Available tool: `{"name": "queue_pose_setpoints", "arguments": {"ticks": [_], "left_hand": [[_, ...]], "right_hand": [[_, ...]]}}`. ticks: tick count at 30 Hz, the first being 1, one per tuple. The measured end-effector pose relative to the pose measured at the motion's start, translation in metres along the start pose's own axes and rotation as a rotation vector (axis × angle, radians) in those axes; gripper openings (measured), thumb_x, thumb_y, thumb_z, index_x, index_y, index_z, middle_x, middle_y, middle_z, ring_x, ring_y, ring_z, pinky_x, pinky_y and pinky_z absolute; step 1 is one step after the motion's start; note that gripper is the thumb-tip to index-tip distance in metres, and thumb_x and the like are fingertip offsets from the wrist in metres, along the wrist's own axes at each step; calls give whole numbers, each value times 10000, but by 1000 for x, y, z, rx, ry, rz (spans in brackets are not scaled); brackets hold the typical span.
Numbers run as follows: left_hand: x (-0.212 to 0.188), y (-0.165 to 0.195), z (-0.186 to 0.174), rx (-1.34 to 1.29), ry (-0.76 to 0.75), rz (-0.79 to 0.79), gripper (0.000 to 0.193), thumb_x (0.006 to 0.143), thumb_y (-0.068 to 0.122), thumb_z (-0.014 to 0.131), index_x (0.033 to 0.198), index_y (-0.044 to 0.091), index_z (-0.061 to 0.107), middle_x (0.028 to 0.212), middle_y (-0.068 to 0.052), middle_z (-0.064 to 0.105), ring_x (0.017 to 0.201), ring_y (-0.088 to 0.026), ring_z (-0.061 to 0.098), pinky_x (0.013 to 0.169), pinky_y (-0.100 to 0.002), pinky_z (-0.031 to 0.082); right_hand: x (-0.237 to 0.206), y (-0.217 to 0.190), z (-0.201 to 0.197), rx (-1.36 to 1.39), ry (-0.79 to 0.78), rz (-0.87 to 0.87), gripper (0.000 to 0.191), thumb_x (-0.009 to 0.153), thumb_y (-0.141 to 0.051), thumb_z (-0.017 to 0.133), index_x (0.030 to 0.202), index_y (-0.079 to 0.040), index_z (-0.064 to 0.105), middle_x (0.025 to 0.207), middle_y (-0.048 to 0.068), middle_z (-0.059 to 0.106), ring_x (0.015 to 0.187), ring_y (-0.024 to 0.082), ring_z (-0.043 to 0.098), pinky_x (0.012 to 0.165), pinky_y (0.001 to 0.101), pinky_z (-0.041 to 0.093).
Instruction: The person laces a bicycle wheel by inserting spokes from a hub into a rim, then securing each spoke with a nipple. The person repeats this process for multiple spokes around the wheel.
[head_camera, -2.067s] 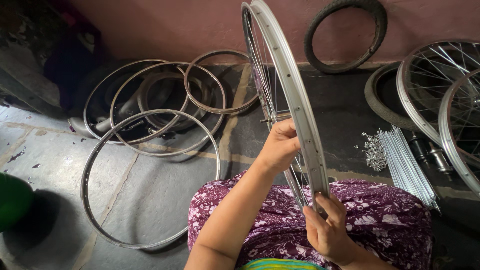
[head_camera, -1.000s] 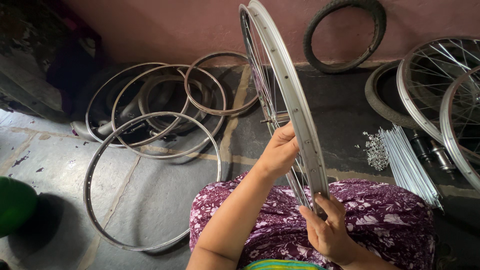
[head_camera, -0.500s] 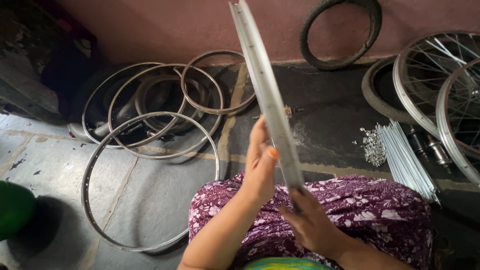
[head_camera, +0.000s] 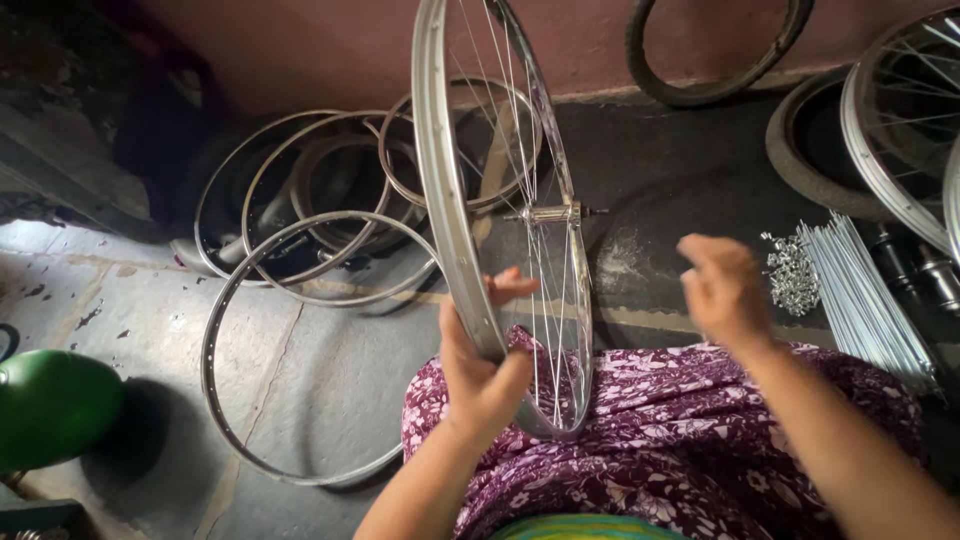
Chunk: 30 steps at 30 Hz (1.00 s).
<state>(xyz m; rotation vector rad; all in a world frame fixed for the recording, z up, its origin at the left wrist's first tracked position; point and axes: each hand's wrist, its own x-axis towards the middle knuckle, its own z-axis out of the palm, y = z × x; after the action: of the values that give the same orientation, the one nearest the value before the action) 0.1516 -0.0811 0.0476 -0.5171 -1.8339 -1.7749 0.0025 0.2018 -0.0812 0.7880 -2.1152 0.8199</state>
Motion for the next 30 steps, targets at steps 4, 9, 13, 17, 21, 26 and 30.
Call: {"name": "queue_pose_setpoints", "arguments": {"ticks": [4,9,13,17,21,26,30], "left_hand": [[-30,-47,-7,151,-8,131,794,692,-125,488,1465,18,376,1336,-204,629,1432,-349,549,1299,-514,359],[-56,-85,-20,225,34,265,756,753,-88,522,1485,0,354,1376,-187,593,1385,-316,579,1274,-514,408],[-47,-66,-25,327,107,265,802,791,-34,614,1517,23,279,1461,-187,482,1451,-308,459,1291,-504,328],[-13,-25,-36,276,100,26,896,798,-67,683,1564,-11,222,1507,-224,423,1469,-345,416,1260,-520,308],[14,-9,-36,296,61,-108,924,707,-121,514,1583,52,278,1569,-215,438,1505,-368,438,1271,-537,346],[25,-18,-52,153,42,-47,1023,644,-181,411,1610,137,296,1589,-217,427,1538,-388,414,1255,-545,352],[23,-20,-76,90,40,-144,1018,681,-191,370,1617,165,191,1594,-234,411,1419,-380,536,1142,-499,533]], "right_hand": [[-16,95,-17,-310,-225,582,486,926,-59,700,1407,-64,633,1321,186,670,1274,396,578,1057,488,470],[-42,154,-50,-650,-574,1215,511,825,-121,794,1306,8,679,1277,306,666,1161,471,654,931,510,563],[-48,163,-46,-709,-623,1513,451,842,-120,767,1262,26,694,1307,276,635,1176,455,619,924,539,535],[-47,167,-38,-788,-496,1550,349,874,-77,711,1211,14,721,1314,246,630,1154,451,622,889,592,523],[-43,179,-35,-793,-404,1615,262,981,-44,616,1187,23,763,1288,263,679,1145,473,653,864,602,549],[-47,187,-36,-792,-417,1618,237,990,-48,622,1185,21,737,1250,244,684,1094,432,654,854,559,544],[-50,185,-40,-762,-406,1587,208,1011,-35,613,1185,20,713,1220,224,687,1051,391,655,846,520,545]]}}
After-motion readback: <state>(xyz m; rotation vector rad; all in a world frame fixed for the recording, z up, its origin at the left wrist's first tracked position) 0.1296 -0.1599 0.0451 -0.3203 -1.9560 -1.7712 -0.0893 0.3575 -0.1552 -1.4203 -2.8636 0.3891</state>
